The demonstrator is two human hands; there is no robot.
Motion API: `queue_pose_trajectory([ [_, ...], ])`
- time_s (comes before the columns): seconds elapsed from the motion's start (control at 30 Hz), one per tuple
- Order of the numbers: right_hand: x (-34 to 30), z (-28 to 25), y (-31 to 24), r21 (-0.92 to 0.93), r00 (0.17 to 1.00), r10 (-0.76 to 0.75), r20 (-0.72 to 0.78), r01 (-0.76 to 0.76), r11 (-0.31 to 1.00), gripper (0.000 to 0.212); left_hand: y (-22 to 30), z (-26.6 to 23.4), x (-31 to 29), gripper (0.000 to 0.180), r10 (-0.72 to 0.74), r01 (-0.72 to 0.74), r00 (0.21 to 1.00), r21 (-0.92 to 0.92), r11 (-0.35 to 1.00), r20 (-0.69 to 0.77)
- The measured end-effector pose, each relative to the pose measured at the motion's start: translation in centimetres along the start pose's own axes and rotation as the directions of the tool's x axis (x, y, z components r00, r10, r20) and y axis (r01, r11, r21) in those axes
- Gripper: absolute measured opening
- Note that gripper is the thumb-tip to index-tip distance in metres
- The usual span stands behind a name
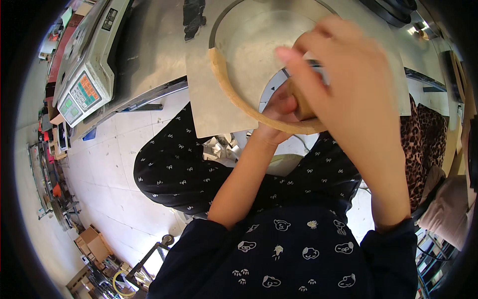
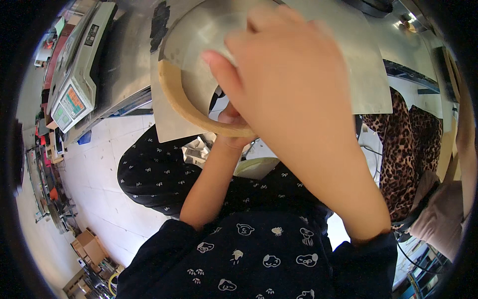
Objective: Assembling black and wooden-style circular rings by fitting them together and applying protective tape.
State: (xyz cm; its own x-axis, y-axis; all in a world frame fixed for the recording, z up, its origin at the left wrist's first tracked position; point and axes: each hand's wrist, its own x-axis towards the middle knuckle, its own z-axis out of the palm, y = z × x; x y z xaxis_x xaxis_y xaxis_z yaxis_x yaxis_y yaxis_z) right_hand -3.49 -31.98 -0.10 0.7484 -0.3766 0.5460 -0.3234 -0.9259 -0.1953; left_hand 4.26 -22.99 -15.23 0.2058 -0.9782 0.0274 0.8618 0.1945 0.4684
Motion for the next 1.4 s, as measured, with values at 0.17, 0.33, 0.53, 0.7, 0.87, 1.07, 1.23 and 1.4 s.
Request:
queue_pose_trajectory([
  [0.17,-6.3,-3.8,-0.2,0.336,0.966,0.239,-0.096,-0.195,0.921,0.018,-4.2,-3.9,-0.8,0.067,-0.047,0.080,0.993,-0.334,0.939,0.104],
  [0.33,-14.0,0.3,-0.7,0.422,0.945,0.328,-0.016,-0.291,0.859,0.045,-7.0,-3.2,-4.9,0.065,-0.133,0.161,0.986,-0.377,0.912,0.101],
  [0.53,-15.5,2.7,-1.0,0.412,0.943,0.334,0.006,-0.307,0.858,0.040,-5.2,-2.1,-5.7,0.074,-0.207,0.208,0.978,-0.113,0.972,0.022],
  [0.7,-16.5,0.5,-1.5,0.417,0.950,0.310,0.016,-0.289,0.862,0.033,-2.6,0.6,-3.8,0.073,0.169,-0.174,0.985,0.153,0.973,0.045],
  [0.87,-16.5,-4.1,-2.8,0.425,0.969,0.240,0.061,-0.243,0.872,0.045,-1.9,-0.1,-2.1,0.032,0.340,-0.385,0.880,0.079,0.919,0.332],
  [1.07,-13.4,-7.1,-3.9,0.309,0.998,0.044,0.048,-0.057,0.950,0.044,0.0,-1.4,-1.9,0.028,0.354,-0.391,0.862,0.030,0.920,0.361],
  [1.23,-8.3,-6.7,-2.8,0.373,0.994,0.052,-0.096,-0.013,0.928,0.035,0.1,-1.5,-1.7,0.026,0.293,-0.329,0.847,0.004,0.944,0.442],
  [1.4,-3.0,-3.4,-2.2,0.339,0.955,0.206,-0.215,-0.125,0.932,0.016,0.5,-2.0,-3.0,0.024,0.223,-0.235,0.894,-0.017,0.972,0.390],
])
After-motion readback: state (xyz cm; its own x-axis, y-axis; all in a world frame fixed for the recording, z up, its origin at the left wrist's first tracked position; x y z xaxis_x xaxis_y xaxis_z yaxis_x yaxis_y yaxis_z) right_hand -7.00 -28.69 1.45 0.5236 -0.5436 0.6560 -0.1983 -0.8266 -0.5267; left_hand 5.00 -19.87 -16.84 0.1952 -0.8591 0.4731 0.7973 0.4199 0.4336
